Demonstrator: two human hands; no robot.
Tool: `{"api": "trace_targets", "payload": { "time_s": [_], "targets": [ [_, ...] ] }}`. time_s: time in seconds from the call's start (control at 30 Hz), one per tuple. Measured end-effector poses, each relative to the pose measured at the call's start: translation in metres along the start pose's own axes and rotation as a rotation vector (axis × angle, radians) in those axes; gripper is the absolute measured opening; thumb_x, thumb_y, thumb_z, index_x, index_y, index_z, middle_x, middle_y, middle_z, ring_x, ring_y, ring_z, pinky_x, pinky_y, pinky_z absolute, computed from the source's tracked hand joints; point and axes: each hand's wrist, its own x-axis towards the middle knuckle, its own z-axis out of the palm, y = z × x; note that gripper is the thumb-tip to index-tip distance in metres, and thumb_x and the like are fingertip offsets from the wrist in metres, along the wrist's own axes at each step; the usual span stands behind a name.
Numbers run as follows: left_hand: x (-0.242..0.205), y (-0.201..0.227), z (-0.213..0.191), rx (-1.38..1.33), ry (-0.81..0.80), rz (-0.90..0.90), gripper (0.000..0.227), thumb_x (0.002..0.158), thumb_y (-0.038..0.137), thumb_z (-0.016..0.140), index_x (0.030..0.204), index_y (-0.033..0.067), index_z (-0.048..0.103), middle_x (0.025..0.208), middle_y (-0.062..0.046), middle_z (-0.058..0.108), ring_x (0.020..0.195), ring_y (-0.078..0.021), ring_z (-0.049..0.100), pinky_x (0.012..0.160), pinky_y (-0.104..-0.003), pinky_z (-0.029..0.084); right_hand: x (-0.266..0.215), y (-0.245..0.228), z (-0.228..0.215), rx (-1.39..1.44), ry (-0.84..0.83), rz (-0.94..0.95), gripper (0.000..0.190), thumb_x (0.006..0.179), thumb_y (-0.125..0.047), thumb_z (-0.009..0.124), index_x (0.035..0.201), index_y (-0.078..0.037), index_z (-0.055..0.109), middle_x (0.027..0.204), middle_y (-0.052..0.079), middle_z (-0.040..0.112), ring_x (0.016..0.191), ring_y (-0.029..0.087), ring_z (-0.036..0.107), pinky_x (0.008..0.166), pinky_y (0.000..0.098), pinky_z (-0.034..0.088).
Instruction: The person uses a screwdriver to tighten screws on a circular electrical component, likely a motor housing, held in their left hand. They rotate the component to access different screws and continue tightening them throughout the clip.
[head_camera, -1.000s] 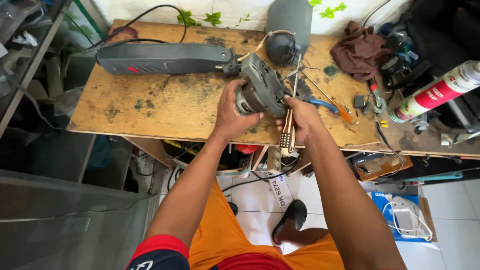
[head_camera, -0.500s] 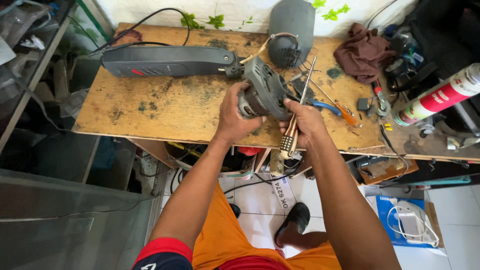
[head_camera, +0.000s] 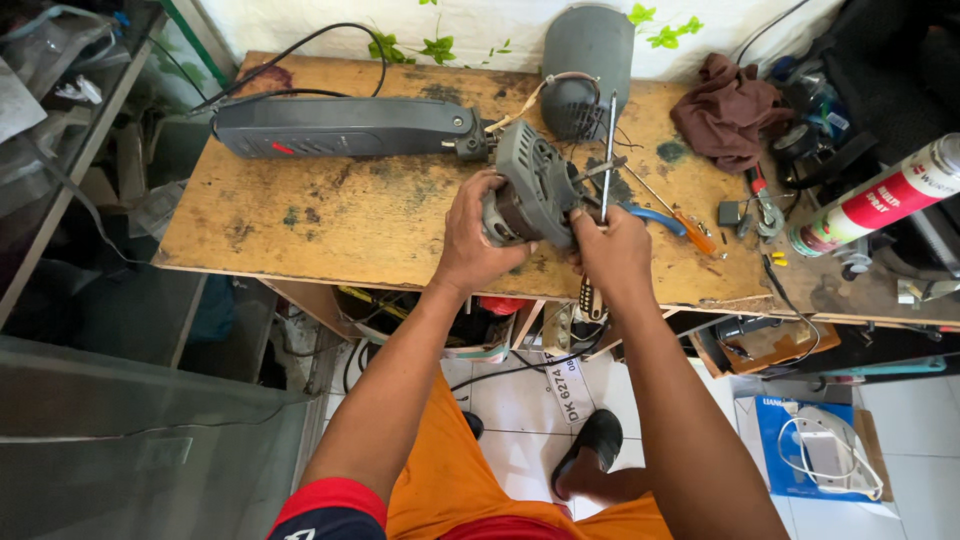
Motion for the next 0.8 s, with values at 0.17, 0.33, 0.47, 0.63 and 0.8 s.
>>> {"api": "trace_targets", "payload": {
  "time_s": [0.17, 0.33, 0.47, 0.63, 0.8],
  "targets": [
    [-0.001, -0.005, 0.005, 0.039, 0.001, 0.043, 0.099, 0.062, 0.036, 0.096, 0.143, 0.0182, 0.042, 0.143, -0.014, 0.052, 0.132, -0.0467, 0.058, 0.113, -0.07, 0.047, 0.013, 0.027, 0.002, 0.001, 0.046, -0.049, 0.022, 0.094, -0.024, 0.063, 0.09, -0.003, 0.069, 0.062, 0.017, 0.069, 0.053, 0.027, 0.072, 0.05, 0.0386, 0.06],
    [0.001, -0.006, 0.001, 0.001, -0.038, 0.094, 0.117, 0.066, 0.032, 0.095, 0.162, 0.0168, 0.029, 0.149, -0.02, 0.048, 0.136, -0.0542, 0.053, 0.111, -0.078, 0.045, -0.01, 0.027, 0.014, 0.517, 0.045, 0.023, 0.016, 0.091, -0.011, 0.069, 0.096, 0.003, 0.064, 0.068, 0.016, 0.065, 0.054, 0.023, 0.07, 0.049, 0.0334, 0.063],
    [0.0, -0.001, 0.004, -0.009, -0.062, 0.123, 0.113, 0.071, 0.029, 0.093, 0.163, 0.0163, 0.029, 0.147, -0.018, 0.048, 0.134, -0.0545, 0.053, 0.111, -0.077, 0.046, -0.012, 0.049, 0.021, 0.839, 0.064, 0.03, 0.015, 0.093, -0.007, 0.072, 0.095, -0.002, 0.058, 0.063, 0.011, 0.061, 0.05, 0.02, 0.068, 0.045, 0.0285, 0.062],
    [-0.006, -0.021, 0.02, 0.084, -0.002, 0.18, 0.121, 0.056, 0.031, 0.101, 0.158, 0.0124, 0.038, 0.147, -0.015, 0.05, 0.136, -0.0422, 0.058, 0.115, -0.056, 0.05, -0.015, 0.07, 0.032, 0.882, 0.054, -0.091, 0.014, 0.094, -0.006, 0.074, 0.093, -0.002, 0.061, 0.057, 0.017, 0.062, 0.047, 0.024, 0.067, 0.042, 0.0331, 0.059],
    [-0.007, -0.013, 0.016, -0.109, 0.063, 0.199, 0.105, 0.063, 0.032, 0.103, 0.151, 0.0156, 0.046, 0.141, -0.012, 0.058, 0.13, -0.038, 0.062, 0.112, -0.056, 0.053, -0.034, 0.056, 0.038, 0.88, 0.1, -0.161, 0.013, 0.093, -0.002, 0.076, 0.094, 0.002, 0.064, 0.065, 0.014, 0.064, 0.053, 0.02, 0.069, 0.047, 0.031, 0.062]
  ]
}}
